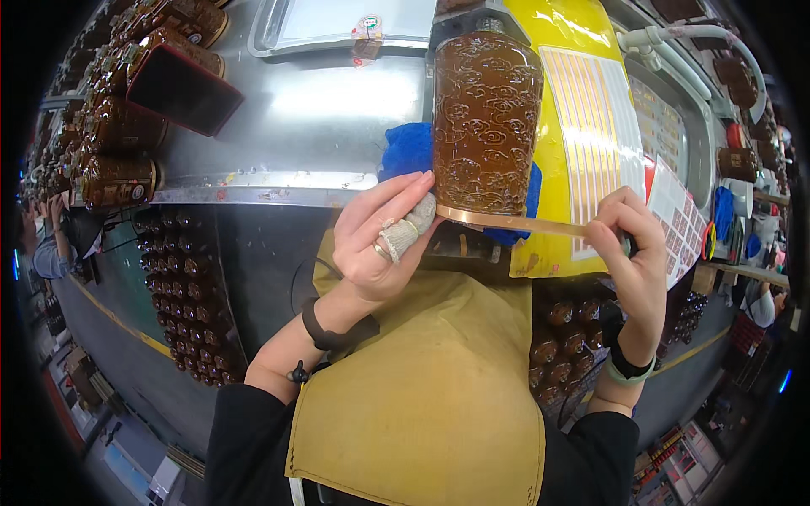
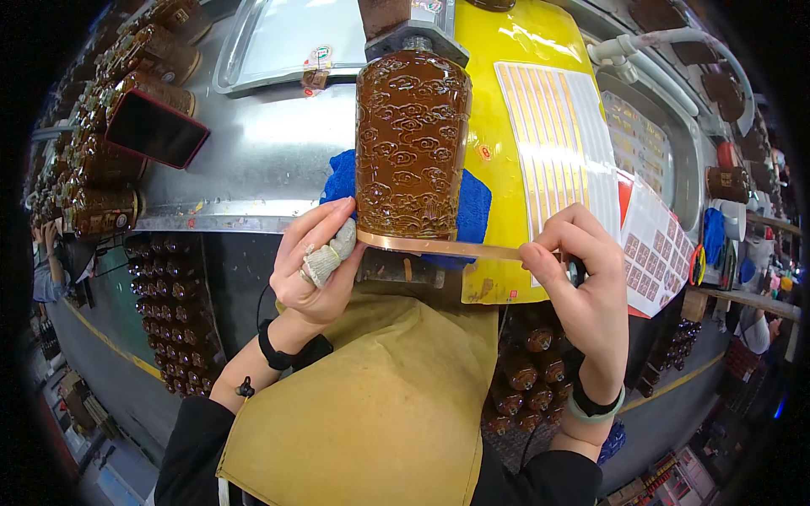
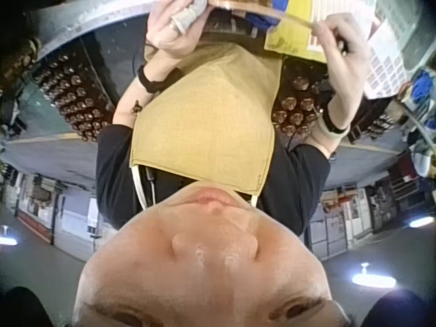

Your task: The person applies a large label to a bottle, smoothing it with a squeegee, and then wraps a gold band around the base. They apply a small square sticker to the back, smooth it with the squeegee, and place the bottle onto a tray.

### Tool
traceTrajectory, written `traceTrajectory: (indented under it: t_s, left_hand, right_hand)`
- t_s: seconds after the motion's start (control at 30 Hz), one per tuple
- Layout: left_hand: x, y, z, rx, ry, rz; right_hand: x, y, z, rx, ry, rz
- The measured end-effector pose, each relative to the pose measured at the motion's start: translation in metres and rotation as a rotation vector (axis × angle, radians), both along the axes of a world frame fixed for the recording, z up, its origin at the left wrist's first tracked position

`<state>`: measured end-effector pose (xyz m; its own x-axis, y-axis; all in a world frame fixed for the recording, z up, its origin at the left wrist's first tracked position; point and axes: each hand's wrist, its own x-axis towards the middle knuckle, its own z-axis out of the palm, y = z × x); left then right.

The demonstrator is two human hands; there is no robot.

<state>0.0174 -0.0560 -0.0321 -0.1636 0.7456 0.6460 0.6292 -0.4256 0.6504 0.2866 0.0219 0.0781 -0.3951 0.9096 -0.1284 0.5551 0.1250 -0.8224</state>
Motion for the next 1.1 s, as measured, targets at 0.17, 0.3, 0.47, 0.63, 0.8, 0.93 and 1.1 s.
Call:
traceTrajectory:
  t_s: [0.17, 0.3, 0.47, 0.63, 0.8, 0.93, 1.1]
  left_hand:
    - [-0.001, -0.002, 0.000, -0.006, 0.062, -0.041]
    - [0.003, 0.004, 0.003, 0.073, 0.177, -0.002]
    - [0.013, 0.002, 0.011, 0.089, 0.260, 0.010]
    - [0.018, 0.011, 0.021, 0.091, 0.352, -0.093]
    - [0.007, 0.025, 0.020, 0.180, 0.137, -0.182]
    - [0.005, 0.017, 0.011, 0.092, 0.030, -0.131]
    - [0.003, 0.007, 0.012, 0.003, 0.039, -0.105]
  right_hand:
    - [0.002, -0.002, -0.008, 0.006, 0.056, -0.003]
    - [0.002, -0.003, -0.011, -0.025, 0.052, -0.009]
    - [-0.001, -0.003, -0.016, -0.035, 0.062, -0.001]
    - [-0.003, -0.002, -0.020, -0.007, 0.060, 0.020]
    - [-0.016, -0.005, -0.010, -0.009, 0.124, 0.024]
    - [-0.021, -0.003, -0.010, 0.009, 0.162, 0.048]
    - [-0.018, -0.003, -0.015, 0.015, 0.126, 0.062]
